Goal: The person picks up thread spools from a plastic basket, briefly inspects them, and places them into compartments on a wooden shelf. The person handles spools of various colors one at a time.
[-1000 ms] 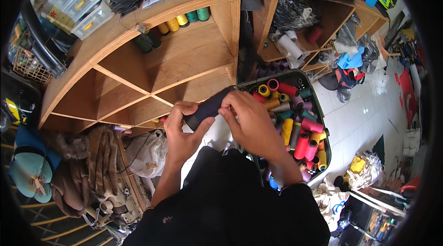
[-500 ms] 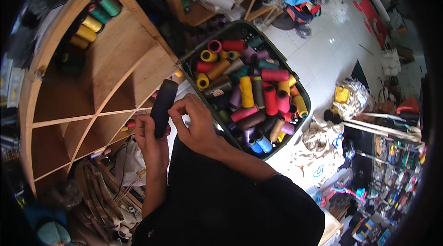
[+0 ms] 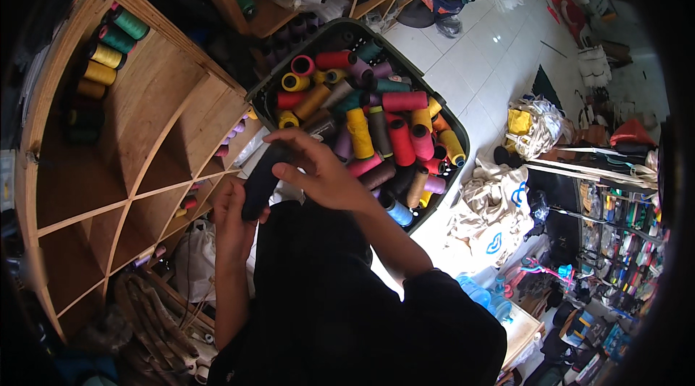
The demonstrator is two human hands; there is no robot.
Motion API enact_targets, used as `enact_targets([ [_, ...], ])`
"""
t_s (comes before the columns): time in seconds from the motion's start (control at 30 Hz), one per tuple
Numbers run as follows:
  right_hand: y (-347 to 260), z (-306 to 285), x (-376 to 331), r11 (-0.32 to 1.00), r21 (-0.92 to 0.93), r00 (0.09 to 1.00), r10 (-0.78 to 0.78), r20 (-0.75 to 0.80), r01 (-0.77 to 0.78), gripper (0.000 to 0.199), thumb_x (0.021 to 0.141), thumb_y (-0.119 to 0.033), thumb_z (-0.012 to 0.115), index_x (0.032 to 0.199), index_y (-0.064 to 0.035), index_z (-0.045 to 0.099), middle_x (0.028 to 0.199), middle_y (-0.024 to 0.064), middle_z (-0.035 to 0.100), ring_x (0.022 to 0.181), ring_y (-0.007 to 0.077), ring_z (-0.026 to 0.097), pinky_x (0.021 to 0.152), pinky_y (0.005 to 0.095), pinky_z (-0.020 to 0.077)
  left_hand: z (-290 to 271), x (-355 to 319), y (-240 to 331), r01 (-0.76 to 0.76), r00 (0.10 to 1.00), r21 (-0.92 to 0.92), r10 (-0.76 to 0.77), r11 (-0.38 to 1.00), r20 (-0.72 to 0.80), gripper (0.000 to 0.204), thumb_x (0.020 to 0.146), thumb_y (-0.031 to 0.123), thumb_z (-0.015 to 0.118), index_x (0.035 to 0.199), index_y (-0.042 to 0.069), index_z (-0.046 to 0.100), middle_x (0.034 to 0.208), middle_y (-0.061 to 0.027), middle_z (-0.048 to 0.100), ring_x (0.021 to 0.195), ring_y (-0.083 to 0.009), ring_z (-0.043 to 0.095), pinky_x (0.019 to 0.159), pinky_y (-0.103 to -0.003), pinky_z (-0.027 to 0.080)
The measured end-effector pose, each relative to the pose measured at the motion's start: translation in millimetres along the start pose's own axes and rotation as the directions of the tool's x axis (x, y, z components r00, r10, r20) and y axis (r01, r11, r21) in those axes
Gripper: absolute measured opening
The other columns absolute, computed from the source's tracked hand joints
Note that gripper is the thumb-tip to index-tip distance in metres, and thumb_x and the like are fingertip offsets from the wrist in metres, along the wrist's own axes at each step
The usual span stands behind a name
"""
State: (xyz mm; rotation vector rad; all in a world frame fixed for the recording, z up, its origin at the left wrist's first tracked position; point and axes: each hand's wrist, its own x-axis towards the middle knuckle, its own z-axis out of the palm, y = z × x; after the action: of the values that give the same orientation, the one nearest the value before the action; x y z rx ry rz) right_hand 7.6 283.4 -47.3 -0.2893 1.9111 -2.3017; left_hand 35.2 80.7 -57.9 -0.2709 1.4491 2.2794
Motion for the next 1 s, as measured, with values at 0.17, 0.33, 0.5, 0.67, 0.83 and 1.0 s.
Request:
enact_targets([
  [0.17,1.5,-61.4,23.0,0.994,-0.031,0.955,0.09,-0.282,-0.103,0.034,0.092,-0.012,0.062,0.123,-0.004,0.052,0.104,0.002,0.058,0.094,0.0109,0.058,0.084,0.0277,0.049,-8.0,1.6,-9.8,-0.033,0.981,0.367,0.101,0.93,-0.165,0.036,0.102,0.039,0.045,0.112,0.006,0.054,0.105,-0.0089,0.061,0.085,-0.0156,0.059,0.071,-0.029,0.045],
  [0.33,66.1,-155.9,51.9,0.932,-0.272,0.896,0.105,-0.431,-0.241,0.032,0.088,-0.016,0.066,0.114,0.0004,0.057,0.095,0.0054,0.062,0.085,0.0139,0.06,0.077,0.028,0.0496,-40.9,-2.4,-20.5,0.026,0.948,0.509,0.14,0.86,-0.286,0.025,0.097,0.031,0.054,0.101,0.006,0.059,0.103,-0.0058,0.062,0.084,-0.014,0.06,0.07,-0.027,0.045],
  [0.5,117.6,-173.2,73.0,0.685,-0.64,0.936,0.219,-0.274,-0.348,0.037,0.083,-0.023,0.071,0.107,0.0028,0.061,0.091,0.0126,0.067,0.085,0.019,0.064,0.08,0.0332,0.051,-69.6,-12.4,-36.2,0.089,0.919,0.593,0.164,0.8,-0.358,0.015,0.092,0.02,0.061,0.096,0.006,0.059,0.092,-0.0029,0.062,0.079,-0.0125,0.061,0.065,-0.026,0.045],
  [0.67,142.4,-182.4,77.2,0.475,-0.84,0.95,0.28,-0.14,-0.264,0.036,0.078,-0.025,0.073,0.103,-0.0005,0.067,0.096,0.0194,0.069,0.092,0.0309,0.067,0.084,0.0393,0.0508,-78.5,-14.4,-46.0,0.125,0.905,0.631,0.173,0.766,-0.389,0.015,0.091,0.019,0.063,0.094,0.005,0.06,0.084,-0.0034,0.061,0.073,-0.0124,0.059,0.065,-0.026,0.045],
  [0.83,133.8,-176.4,82.8,0.452,-0.877,0.982,0.152,-0.108,-0.166,0.032,0.074,-0.025,0.074,0.094,-0.0006,0.07,0.093,0.0204,0.069,0.092,0.0335,0.067,0.083,0.0407,0.0517,-104.3,-15.9,-71.2,0.118,0.905,0.714,0.221,0.691,-0.363,0.016,0.091,0.018,0.063,0.095,0.002,0.06,0.087,-0.0059,0.062,0.073,-0.0136,0.059,0.067,-0.027,0.046],
  [1.0,84.9,-189.3,86.7,0.38,-0.847,0.917,0.004,-0.399,-0.371,0.033,0.072,-0.03,0.075,0.088,-0.0017,0.069,0.089,0.0209,0.068,0.085,0.0381,0.067,0.075,0.0438,0.0542,-110.0,-21.9,-71.1,0.207,0.859,0.702,0.216,0.682,-0.464,0.014,0.091,0.015,0.063,0.094,0.001,0.06,0.095,-0.0094,0.064,0.073,-0.0151,0.06,0.067,-0.028,0.048],
])
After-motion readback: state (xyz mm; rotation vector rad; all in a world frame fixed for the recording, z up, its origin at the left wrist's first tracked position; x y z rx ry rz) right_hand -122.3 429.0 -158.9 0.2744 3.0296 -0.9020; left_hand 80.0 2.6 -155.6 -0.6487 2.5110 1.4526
